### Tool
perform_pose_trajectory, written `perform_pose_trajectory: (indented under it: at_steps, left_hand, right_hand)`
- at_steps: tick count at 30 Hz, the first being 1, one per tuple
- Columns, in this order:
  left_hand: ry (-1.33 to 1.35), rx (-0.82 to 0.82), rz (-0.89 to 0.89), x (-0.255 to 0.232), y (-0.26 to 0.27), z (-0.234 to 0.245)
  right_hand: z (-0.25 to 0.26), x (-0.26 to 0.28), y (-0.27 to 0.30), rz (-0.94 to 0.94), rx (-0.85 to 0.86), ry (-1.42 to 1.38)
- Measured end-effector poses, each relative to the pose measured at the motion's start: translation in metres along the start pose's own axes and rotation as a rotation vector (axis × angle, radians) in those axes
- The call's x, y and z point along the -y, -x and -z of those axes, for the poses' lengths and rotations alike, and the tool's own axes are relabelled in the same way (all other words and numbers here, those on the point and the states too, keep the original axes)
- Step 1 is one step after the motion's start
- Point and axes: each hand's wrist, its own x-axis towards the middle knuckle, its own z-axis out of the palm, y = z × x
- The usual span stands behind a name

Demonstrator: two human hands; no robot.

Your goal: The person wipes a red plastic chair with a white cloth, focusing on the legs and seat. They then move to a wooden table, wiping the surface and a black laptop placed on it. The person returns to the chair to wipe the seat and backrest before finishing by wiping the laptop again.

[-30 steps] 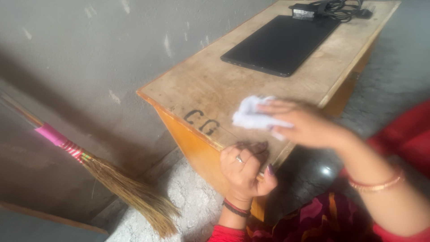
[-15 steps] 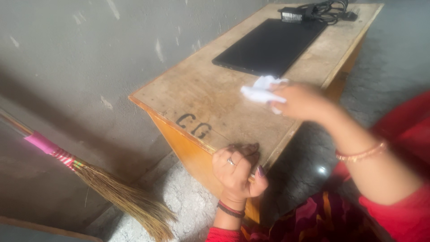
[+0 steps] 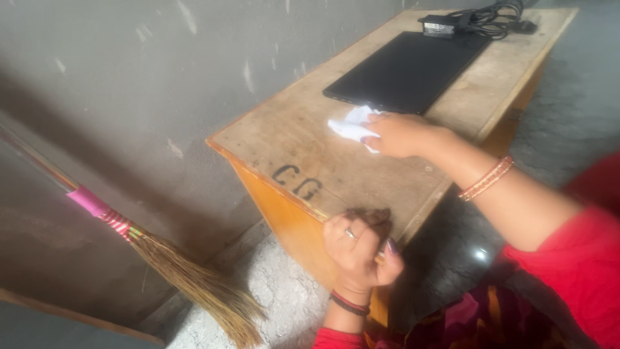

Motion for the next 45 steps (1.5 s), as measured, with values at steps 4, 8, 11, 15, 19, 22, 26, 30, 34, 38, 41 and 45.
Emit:
perform_pose_trajectory:
  at_steps: [4,8,11,15,19,22,26,30,34,38,41,45]
  left_hand:
    - [0.018,-0.017,0.001,0.0,0.002,0.0]
    - [0.029,-0.004,-0.009,0.004,0.004,0.0]
    - [0.029,0.025,-0.001,0.004,0.008,0.002]
    - [0.05,0.101,0.001,0.006,0.008,0.012]
    - [0.125,0.255,-0.053,0.026,0.003,0.03]
    - [0.028,0.254,-0.026,0.056,0.001,0.049]
    - [-0.236,0.276,0.3,0.085,0.0,0.054]
    - [-0.28,0.295,0.352,0.1,-0.001,0.053]
    - [-0.266,0.279,0.406,0.097,0.0,0.047]
    - [-0.326,0.324,0.451,0.089,-0.005,0.047]
    - [-0.383,0.372,0.453,0.082,-0.009,0.051]
    - [-0.415,0.48,0.475,0.071,-0.017,0.053]
  right_hand:
    - [-0.017,0.038,-0.027,0.47,0.177,-0.099]
    - [-0.041,0.062,-0.071,1.041,0.055,-0.232]
    - [-0.042,0.05,-0.113,0.299,0.168,-0.093]
    - [-0.056,0.034,-0.154,0.309,-0.027,-0.018]
    - [-0.07,0.026,-0.163,0.523,-0.041,-0.13]
    - [-0.072,0.025,-0.157,0.636,0.055,-0.275]
    - [-0.066,0.022,-0.155,0.547,0.184,-0.386]
    - [-0.065,0.018,-0.157,0.306,-0.086,-0.17]
    - [-0.061,0.024,-0.151,0.177,-0.013,-0.206]
    - [-0.077,0.049,-0.15,0.881,-0.005,-0.287]
    - [-0.076,0.056,-0.15,0.799,0.056,-0.388]
    - [-0.055,0.043,-0.142,0.189,-0.072,-0.043]
